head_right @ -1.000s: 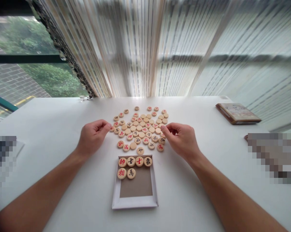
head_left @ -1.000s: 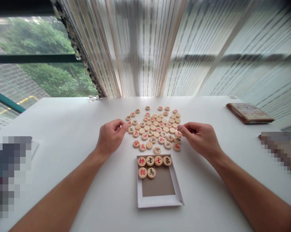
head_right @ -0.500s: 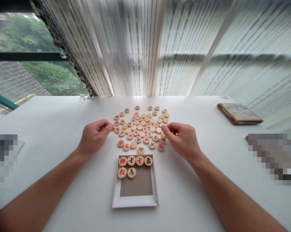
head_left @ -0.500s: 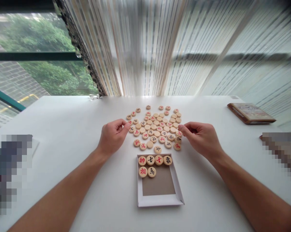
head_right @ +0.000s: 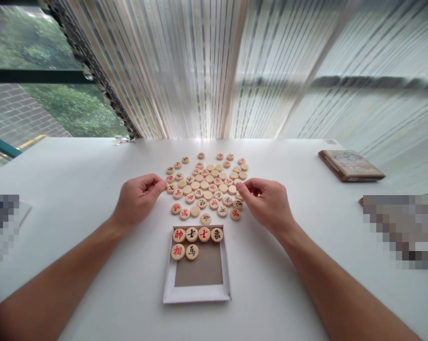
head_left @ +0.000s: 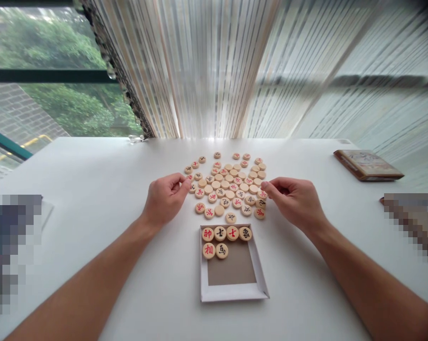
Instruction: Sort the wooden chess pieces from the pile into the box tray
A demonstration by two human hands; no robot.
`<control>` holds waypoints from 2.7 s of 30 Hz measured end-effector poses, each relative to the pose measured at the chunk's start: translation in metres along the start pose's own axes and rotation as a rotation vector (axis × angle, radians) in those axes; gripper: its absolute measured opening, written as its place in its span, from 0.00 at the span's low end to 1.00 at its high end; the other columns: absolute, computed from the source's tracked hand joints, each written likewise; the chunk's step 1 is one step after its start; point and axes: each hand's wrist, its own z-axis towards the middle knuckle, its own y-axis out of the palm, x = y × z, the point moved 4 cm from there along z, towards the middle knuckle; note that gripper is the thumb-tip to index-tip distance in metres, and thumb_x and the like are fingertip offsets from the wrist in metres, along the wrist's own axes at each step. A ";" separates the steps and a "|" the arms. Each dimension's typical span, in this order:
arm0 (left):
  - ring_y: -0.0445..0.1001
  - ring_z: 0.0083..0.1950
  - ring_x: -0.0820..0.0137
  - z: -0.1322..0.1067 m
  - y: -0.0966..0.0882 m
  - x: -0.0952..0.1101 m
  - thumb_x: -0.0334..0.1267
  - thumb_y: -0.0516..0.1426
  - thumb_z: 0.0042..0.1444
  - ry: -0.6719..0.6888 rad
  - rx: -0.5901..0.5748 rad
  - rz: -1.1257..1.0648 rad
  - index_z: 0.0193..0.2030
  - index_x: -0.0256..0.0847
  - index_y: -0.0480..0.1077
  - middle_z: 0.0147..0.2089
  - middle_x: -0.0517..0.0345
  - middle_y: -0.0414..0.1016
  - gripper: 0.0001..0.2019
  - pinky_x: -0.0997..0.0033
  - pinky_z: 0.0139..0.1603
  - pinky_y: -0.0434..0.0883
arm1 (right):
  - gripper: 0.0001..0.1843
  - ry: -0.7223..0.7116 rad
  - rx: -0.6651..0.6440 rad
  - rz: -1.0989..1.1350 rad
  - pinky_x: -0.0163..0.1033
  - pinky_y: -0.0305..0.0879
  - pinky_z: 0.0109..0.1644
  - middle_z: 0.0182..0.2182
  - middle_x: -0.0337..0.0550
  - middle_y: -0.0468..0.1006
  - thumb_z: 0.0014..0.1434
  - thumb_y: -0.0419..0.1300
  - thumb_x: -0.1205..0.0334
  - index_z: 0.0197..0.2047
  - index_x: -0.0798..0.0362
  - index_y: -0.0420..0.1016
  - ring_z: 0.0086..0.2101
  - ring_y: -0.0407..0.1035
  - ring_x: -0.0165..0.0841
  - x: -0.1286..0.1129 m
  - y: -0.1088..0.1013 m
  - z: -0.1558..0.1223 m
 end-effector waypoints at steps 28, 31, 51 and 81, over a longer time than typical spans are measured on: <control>0.55 0.23 0.73 0.000 0.001 0.000 0.48 0.58 0.62 0.018 -0.018 0.017 0.28 0.39 0.76 0.19 0.66 0.57 0.17 0.71 0.28 0.56 | 0.20 0.036 0.075 -0.050 0.38 0.57 0.25 0.21 0.40 0.76 0.63 0.65 0.46 0.31 0.55 0.85 0.21 0.62 0.31 0.017 -0.022 0.017; 0.55 0.23 0.73 0.000 0.000 0.001 0.47 0.58 0.61 0.017 -0.015 0.011 0.27 0.39 0.76 0.18 0.66 0.56 0.16 0.71 0.28 0.56 | 0.21 0.027 0.025 -0.053 0.37 0.59 0.26 0.21 0.41 0.77 0.62 0.66 0.45 0.31 0.55 0.85 0.22 0.64 0.32 0.018 -0.016 0.017; 0.55 0.23 0.73 -0.003 0.007 0.002 0.47 0.58 0.62 0.027 -0.070 -0.001 0.28 0.38 0.76 0.19 0.67 0.55 0.17 0.71 0.28 0.56 | 0.10 -0.177 -0.152 0.017 0.39 0.67 0.34 0.29 0.43 0.84 0.63 0.67 0.55 0.38 0.51 0.87 0.29 0.73 0.35 -0.005 0.009 0.001; 0.75 0.42 0.65 -0.011 0.029 0.049 0.35 0.69 0.57 0.345 -0.501 0.009 0.40 0.43 0.86 0.40 0.54 0.76 0.05 0.65 0.45 0.71 | 0.10 -0.293 -0.204 0.020 0.35 0.67 0.27 0.34 0.47 0.83 0.67 0.65 0.58 0.37 0.51 0.85 0.34 0.76 0.36 -0.018 0.010 -0.006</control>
